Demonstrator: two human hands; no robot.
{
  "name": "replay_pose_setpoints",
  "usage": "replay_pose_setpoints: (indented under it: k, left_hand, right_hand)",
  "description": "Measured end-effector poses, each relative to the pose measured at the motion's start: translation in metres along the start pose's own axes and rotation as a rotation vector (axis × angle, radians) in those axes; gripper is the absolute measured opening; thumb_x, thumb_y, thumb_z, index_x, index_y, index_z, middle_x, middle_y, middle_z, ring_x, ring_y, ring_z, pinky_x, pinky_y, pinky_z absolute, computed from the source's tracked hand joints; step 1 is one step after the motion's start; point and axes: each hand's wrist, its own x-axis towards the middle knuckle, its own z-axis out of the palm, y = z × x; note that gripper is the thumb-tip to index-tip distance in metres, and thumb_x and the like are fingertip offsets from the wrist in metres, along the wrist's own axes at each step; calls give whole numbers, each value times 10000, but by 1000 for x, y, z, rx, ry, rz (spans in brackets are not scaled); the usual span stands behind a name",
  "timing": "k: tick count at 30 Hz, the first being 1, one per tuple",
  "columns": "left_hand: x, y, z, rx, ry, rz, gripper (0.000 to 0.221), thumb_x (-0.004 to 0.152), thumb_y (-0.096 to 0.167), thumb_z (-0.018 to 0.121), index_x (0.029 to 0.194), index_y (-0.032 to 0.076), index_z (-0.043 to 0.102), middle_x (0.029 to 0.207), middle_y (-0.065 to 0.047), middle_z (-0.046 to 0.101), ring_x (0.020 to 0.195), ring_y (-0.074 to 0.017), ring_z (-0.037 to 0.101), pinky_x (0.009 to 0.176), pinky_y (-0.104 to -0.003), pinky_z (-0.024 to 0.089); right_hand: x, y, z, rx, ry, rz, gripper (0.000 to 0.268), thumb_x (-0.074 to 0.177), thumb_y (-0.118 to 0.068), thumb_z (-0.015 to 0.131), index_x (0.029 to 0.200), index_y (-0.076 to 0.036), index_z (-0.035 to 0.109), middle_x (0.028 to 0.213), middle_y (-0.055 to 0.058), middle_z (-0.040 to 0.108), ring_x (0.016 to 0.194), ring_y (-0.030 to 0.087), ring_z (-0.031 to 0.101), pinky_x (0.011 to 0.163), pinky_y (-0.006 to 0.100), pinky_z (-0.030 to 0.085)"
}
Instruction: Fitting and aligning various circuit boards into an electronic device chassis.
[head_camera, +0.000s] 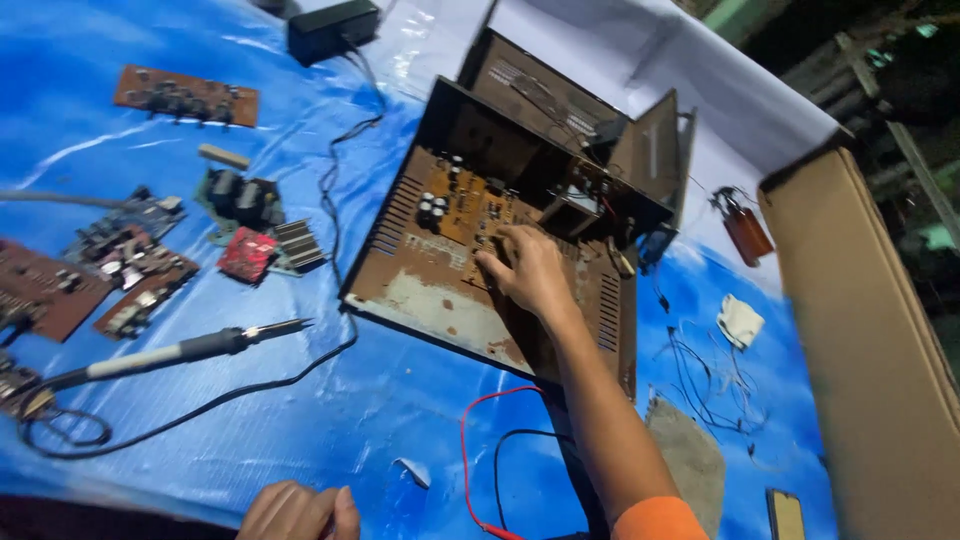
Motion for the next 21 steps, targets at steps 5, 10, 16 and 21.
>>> replay_pose_setpoints:
  k: [5, 10, 16, 21]
  left_hand:
    - [11, 20, -5, -75, 156, 75, 181, 692, 57, 675, 517, 104, 675, 393, -28, 576, 336, -129, 532, 623, -301, 562]
    - [12, 22, -4, -103, 230, 100, 244, 715, 74, 650, 471, 91, 658, 366, -29, 571, 302, -125, 506, 541, -282, 536]
    - [13, 21, 0, -110, 266, 131, 220, 678, 52, 658, 464, 100, 644, 361, -21, 563, 293, -119, 494, 515, -273, 531]
    - [11, 16, 6, -118, 315, 159, 241, 710, 151, 676, 474, 111, 652, 398, 4, 583, 327, -117, 504, 551, -261, 533]
  right_hand:
    - [13, -30, 4, 26, 103, -187, 540, 869, -312, 775, 1292, -1, 651, 1348, 228, 631, 1220, 376, 613, 1009, 485, 514]
    - [34, -109, 9, 204, 44, -383, 465, 903, -281, 740, 1283, -30, 648, 1359, 222, 646, 1254, 363, 627, 1053, 494, 527]
    - [80, -170, 62, 332, -85, -593, 462, 906, -232, 703, 1332, -83, 601, 1347, 159, 648, 1278, 333, 592, 1078, 474, 482]
    - [119, -185, 129, 139, -232, -521, 884, 764, -469, 841, 1460, -55, 487, 1324, 239, 641, 1198, 430, 606, 1026, 550, 448]
